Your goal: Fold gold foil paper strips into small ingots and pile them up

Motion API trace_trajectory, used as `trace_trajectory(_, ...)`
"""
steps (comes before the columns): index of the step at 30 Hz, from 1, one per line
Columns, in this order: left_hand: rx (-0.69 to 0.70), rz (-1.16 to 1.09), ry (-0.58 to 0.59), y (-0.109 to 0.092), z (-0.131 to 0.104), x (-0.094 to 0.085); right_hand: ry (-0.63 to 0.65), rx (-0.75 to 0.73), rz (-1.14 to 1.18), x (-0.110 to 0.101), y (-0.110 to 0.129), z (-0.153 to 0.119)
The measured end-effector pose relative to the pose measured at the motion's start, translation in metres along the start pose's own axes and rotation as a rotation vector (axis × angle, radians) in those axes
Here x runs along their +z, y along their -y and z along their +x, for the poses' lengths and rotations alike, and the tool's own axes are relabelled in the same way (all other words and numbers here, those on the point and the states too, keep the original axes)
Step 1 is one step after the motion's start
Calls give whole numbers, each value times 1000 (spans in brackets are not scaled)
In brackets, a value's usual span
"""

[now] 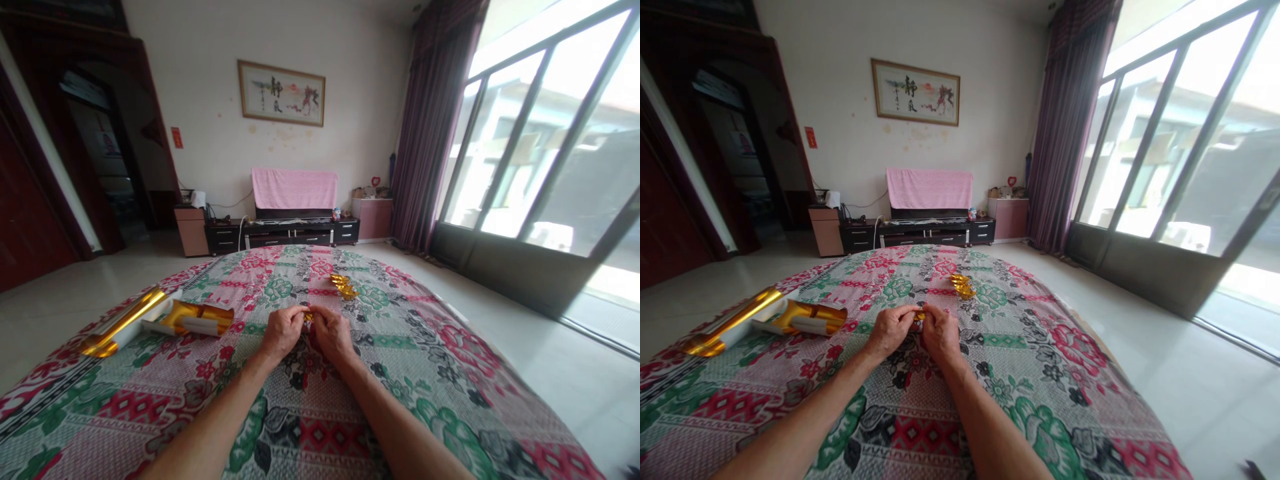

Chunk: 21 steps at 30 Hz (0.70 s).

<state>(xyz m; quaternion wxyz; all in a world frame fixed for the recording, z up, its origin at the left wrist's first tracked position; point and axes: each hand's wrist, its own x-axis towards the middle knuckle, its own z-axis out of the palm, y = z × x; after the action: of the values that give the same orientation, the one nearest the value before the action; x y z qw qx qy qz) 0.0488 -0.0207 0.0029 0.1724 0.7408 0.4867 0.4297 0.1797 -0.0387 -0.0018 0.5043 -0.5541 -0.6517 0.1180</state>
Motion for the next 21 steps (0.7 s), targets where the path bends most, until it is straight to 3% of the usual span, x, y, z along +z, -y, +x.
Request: trace_trajectory(21,2,174,-92,-11,-2,2,53,-15,-73,-4,3,-2)
